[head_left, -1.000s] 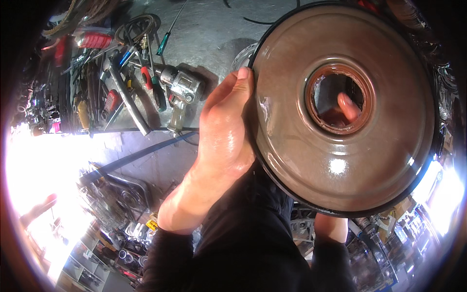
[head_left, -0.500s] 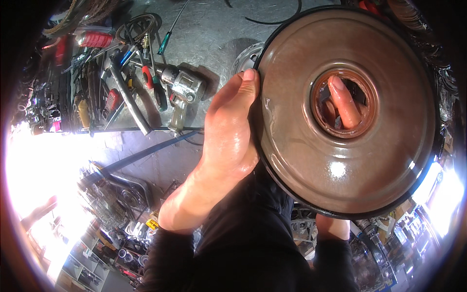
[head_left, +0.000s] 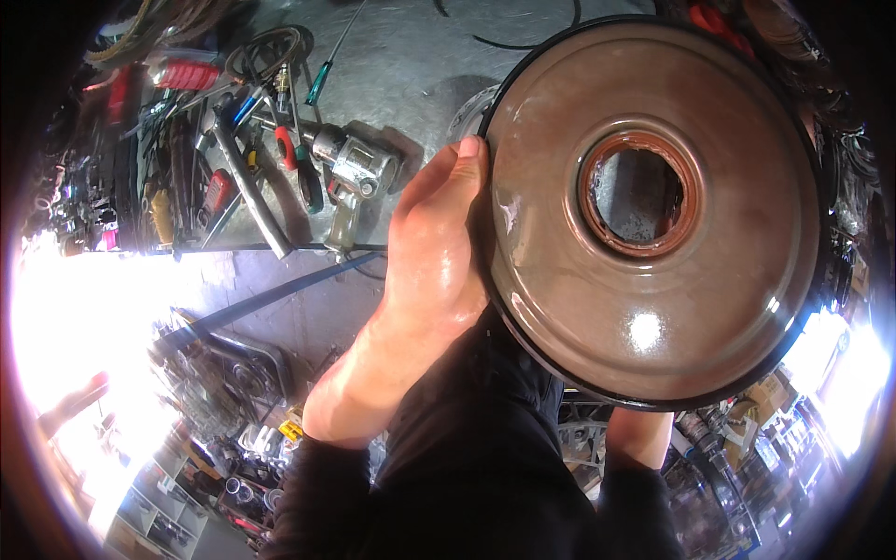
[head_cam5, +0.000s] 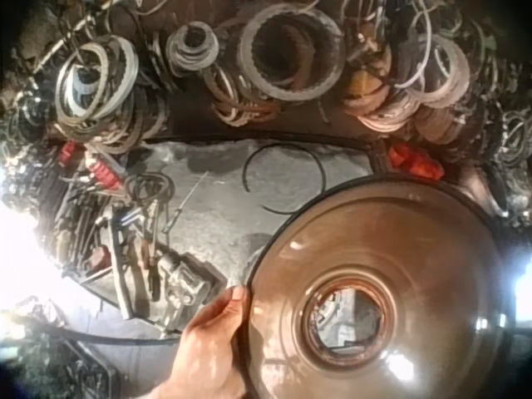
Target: The person holds a circular metal part with both hands, rotates it, and examines its surfaces and central hub. The person then places the part down and briefly reaches for a cloth before the clip ends.
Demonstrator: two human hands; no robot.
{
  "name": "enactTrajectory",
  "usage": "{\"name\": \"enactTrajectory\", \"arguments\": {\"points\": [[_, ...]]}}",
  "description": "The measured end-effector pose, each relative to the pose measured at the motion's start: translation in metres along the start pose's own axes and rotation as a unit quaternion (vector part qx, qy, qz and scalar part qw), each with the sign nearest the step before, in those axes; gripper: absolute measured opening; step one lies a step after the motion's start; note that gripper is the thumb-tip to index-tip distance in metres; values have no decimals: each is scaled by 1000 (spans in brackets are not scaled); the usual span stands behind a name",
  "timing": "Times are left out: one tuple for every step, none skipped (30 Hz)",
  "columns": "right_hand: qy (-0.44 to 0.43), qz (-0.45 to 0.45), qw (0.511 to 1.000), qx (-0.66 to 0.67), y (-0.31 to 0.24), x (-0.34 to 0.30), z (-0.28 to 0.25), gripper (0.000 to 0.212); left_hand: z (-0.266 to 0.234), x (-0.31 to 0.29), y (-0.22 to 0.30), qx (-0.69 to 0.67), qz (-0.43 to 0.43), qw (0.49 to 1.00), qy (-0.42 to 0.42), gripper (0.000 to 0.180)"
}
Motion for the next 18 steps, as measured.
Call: {"name": "enactTrajectory", "arguments": {"points": [[0, -3, 1000, 14, -5, 1, -3, 50, 0, 0, 0, 15, 2, 1000, 6, 33], [3, -1, 999, 34, -9, 1, -7, 50, -1, 1, 1, 11, 2, 1000, 6, 32], [7, 3, 998, 59, -15, 2, -10, 50, -2, 1, 2, 7, 2, 1000, 7, 32], [9, 9, 996, 87, -19, 4, -11, 50, -3, 2, 2, 3, 8, 1000, -1, 32], [10, 11, 993, 119, -25, 5, -11, 50, -6, 3, 3, 9, 6, 1000, 19, 32], [6, 9, 990, 141, -31, 7, -9, 50, -10, 4, 4, 16, 11, 999, 31, 32], [-1, 5, 989, 146, -37, 8, -5, 50, -13, 5, 5, 24, 16, 999, 45, 31], [-18, -12, 993, 119, -43, 9, 2, 50, -16, 6, 7, 24, 19, 998, 48, 28], [-36, -40, 996, 73, -50, 8, 11, 50, -20, 7, 10, 36, 32, 997, 52, 27], [-66, -100, 992, -49, -59, 8, 24, 49, -24, 10, 13, 49, 47, 996, 53, 26], [-57, -182, 959, -209, -67, 6, 36, 49, -28, 12, 17, 62, 62, 995, 52, 24], [-81, -239, 925, -284, -73, 4, 51, 49, -32, 14, 20, 73, 71, 993, 64, 20], [-105, -197, 949, -223, -74, 3, 62, 50, -36, 17, 25, 126, 102, 984, 77, 19], [-102, -185, 945, -251, -74, 2, 73, 48, -40, 19, 27, 131, 116, 982, 70, 18], [-124, -165, 943, -262, -73, 0, 84, 47, -43, 21, 30, 137, 131, 980, 58, 18], [-145, -160, 933, -289, -69, 0, 94, 48, -47, 24, 30, 138, 143, 977, 83, 17], [-152, -164, 920, -323, -66, 0, 102, 50, -50, 26, 31, 165, 151, 971, 81, 16], [-181, -169, 908, -339, -60, 1, 109, 51, -53, 29, 29, 178, 153, 967, 93, 16]]}}
Point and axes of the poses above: each hand's wrist, its own x-axis towards the middle knuckle, its own z-axis out of the palm, y = z × x, the point moved 3 cm from there along x, towards the middle knuckle, and after that the axes turned 5 degrees about x, right-handed, at the moved point
